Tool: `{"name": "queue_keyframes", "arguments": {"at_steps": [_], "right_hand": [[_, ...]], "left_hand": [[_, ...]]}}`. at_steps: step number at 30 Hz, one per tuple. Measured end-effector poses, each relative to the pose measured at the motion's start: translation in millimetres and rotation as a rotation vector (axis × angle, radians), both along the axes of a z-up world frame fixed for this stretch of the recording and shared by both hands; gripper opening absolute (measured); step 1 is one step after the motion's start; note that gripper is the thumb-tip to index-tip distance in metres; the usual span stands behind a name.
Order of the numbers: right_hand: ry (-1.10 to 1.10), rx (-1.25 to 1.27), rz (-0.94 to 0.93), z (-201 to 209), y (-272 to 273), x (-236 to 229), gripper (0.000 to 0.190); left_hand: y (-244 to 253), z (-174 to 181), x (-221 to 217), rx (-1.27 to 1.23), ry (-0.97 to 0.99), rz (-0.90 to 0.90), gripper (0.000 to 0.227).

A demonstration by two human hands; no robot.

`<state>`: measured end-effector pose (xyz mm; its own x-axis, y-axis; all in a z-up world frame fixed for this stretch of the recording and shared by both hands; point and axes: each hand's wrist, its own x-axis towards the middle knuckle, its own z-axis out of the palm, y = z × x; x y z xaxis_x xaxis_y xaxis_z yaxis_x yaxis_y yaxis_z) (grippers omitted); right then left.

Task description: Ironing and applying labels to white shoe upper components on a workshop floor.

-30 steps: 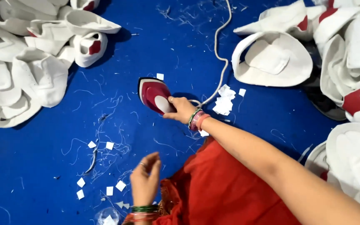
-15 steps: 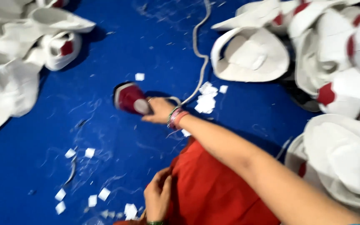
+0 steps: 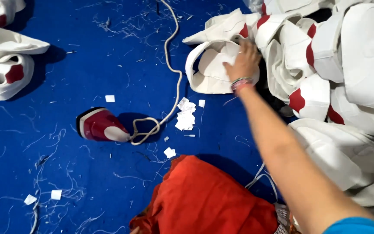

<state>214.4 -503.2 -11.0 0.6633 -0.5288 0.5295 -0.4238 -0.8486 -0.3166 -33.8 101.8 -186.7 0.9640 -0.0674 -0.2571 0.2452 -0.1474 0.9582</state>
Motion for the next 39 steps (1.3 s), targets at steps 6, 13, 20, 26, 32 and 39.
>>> {"name": "queue_keyframes", "arguments": {"at_steps": [6,13,20,26,32,39], "right_hand": [[0.401,0.256,0.143,54.1,-69.7,-15.6,0.060],[-0.023,0.766,0.608,193.5,48.4,-108.7,0.036],[0.009,1.995,0.954,145.3,272.5,-131.8,0.060],[0.302,2.339,1.148,79.3,362.7,-149.4,0.051],[0.318,1.217,1.202,168.4,385.6,-152.1,0.047],[0.993,0.638,1.690,137.1,396.8,-173.3,0.062]], "left_hand": [[11.3,-4.9,-32.6,0.107,-0.088,0.085,0.032],[-33.0,139.4,-10.0,0.261,-0.371,0.156,0.030],[-106.8,358.2,26.8,-0.008,-0.642,0.263,0.052],[-35.5,315.2,17.2,0.745,-0.714,0.252,0.044],[-6.7,347.3,21.0,0.451,0.168,-0.065,0.036],[52.6,180.9,103.8,0.198,0.292,-0.452,0.030]]}}
